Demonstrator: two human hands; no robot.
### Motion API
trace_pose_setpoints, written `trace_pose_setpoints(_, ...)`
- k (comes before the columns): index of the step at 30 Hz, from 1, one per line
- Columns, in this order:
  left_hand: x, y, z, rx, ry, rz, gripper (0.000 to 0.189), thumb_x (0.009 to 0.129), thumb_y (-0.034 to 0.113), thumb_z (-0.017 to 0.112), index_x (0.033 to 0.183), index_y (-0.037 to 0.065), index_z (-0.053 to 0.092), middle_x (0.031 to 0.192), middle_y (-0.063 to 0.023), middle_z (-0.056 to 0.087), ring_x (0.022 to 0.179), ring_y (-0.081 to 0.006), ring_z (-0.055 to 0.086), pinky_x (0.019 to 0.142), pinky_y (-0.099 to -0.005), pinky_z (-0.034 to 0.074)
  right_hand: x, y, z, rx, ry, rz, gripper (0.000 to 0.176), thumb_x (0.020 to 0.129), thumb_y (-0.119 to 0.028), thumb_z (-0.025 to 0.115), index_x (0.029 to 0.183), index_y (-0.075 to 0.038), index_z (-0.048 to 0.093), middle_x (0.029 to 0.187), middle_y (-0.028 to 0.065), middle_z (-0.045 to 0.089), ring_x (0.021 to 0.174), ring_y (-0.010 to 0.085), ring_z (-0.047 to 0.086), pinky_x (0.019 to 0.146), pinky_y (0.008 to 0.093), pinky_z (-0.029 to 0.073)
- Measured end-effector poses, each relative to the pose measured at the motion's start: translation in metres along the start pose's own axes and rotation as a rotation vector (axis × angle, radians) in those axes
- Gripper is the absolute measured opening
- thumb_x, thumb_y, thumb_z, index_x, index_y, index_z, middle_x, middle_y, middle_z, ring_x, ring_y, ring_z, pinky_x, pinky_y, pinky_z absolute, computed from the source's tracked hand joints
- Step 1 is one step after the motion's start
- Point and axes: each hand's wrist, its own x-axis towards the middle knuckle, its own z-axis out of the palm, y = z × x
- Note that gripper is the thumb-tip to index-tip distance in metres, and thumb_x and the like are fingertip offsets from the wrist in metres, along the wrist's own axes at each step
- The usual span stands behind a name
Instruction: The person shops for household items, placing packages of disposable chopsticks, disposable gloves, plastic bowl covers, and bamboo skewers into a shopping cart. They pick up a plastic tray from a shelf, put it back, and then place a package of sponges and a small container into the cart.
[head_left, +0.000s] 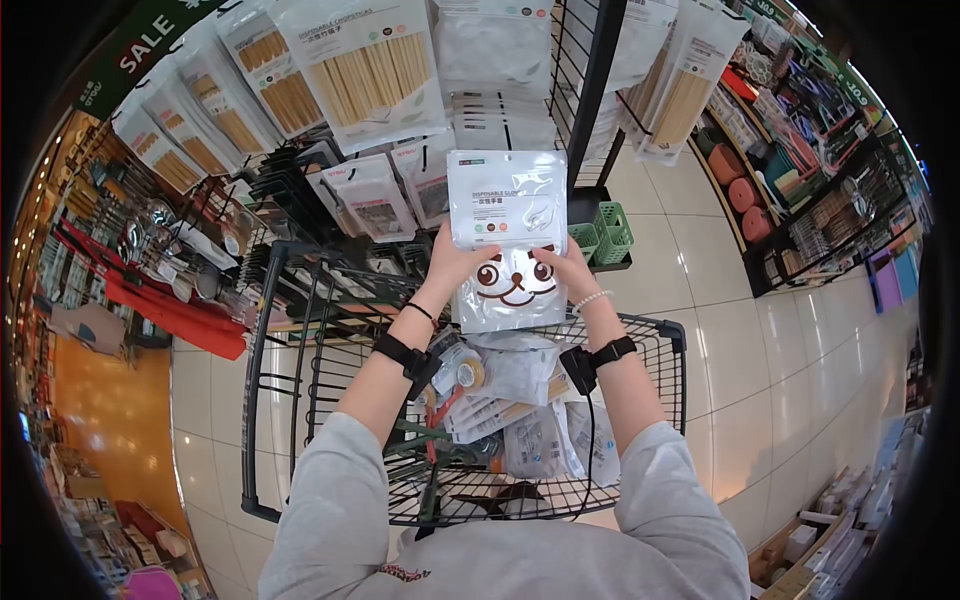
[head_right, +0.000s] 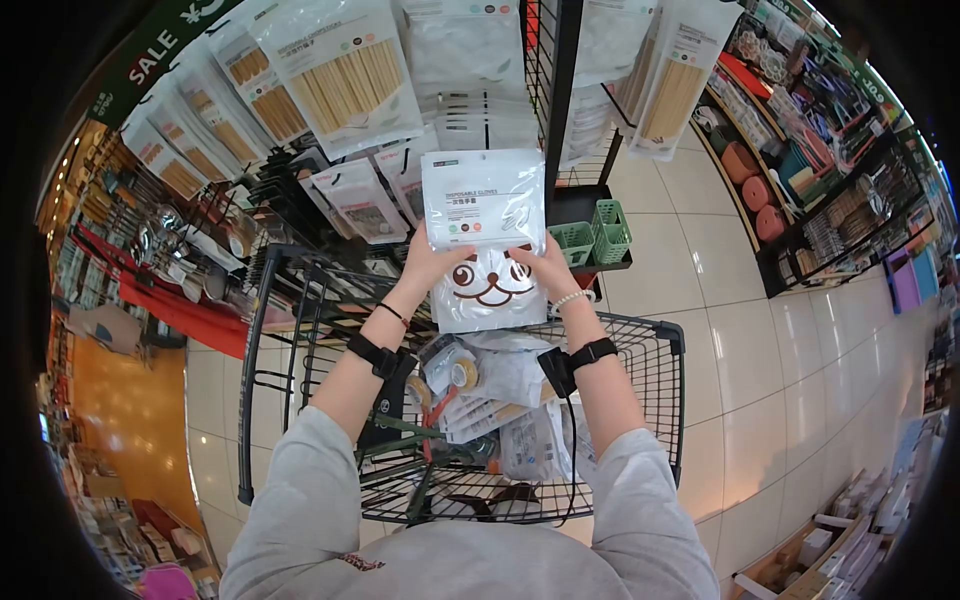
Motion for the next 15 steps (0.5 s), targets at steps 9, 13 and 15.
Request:
trace_pose_setpoints(9, 0.004, 0.0, -0.006, 0.221, 0.06, 0.061, 0.062, 0.056, 0.011, 0.078, 0.107, -0.001, 0.045, 0.099, -0.0148, 0.058, 0.091, -0.0231, 0.059, 0.078, -0.0317, 0.047, 0.005, 0.008, 0.018, 0.051, 0.149, 0.046, 0.045, 0.082, -0.021, 0.06, 0.117, 0.002, 0.044, 0.106, 0.0095, 0.056, 0.092, 0.0151, 0.055, 0.078, 0.0258, 0.045)
trace_pose_setpoints(13, 0.003, 0.007, -0.007, 0.269, 0.088, 0.059, 0.062, 0.056, 0.01, 0.077, 0.108, -0.001, 0.045, 0.098, -0.0147, 0.059, 0.092, -0.023, 0.059, 0.077, -0.0321, 0.046, 0.011, 0.021, 0.02, -0.055, 0.154, -0.11, 0.045, 0.083, -0.022, 0.06, 0.118, 0.003, 0.044, 0.106, 0.0098, 0.056, 0.092, 0.0144, 0.055, 0.077, 0.0255, 0.045)
trace_pose_setpoints(15, 0.002, 0.009, -0.01, 0.267, 0.069, 0.056, 0.062, 0.056, 0.009, 0.077, 0.109, -0.001, 0.045, 0.099, -0.0143, 0.059, 0.092, -0.0224, 0.058, 0.077, -0.0321, 0.046, 0.014, 0.029, 0.02, -0.063, 0.145, -0.194, 0.045, 0.082, -0.019, 0.061, 0.118, 0.002, 0.044, 0.107, 0.0099, 0.056, 0.092, 0.0139, 0.055, 0.077, 0.0255, 0.045)
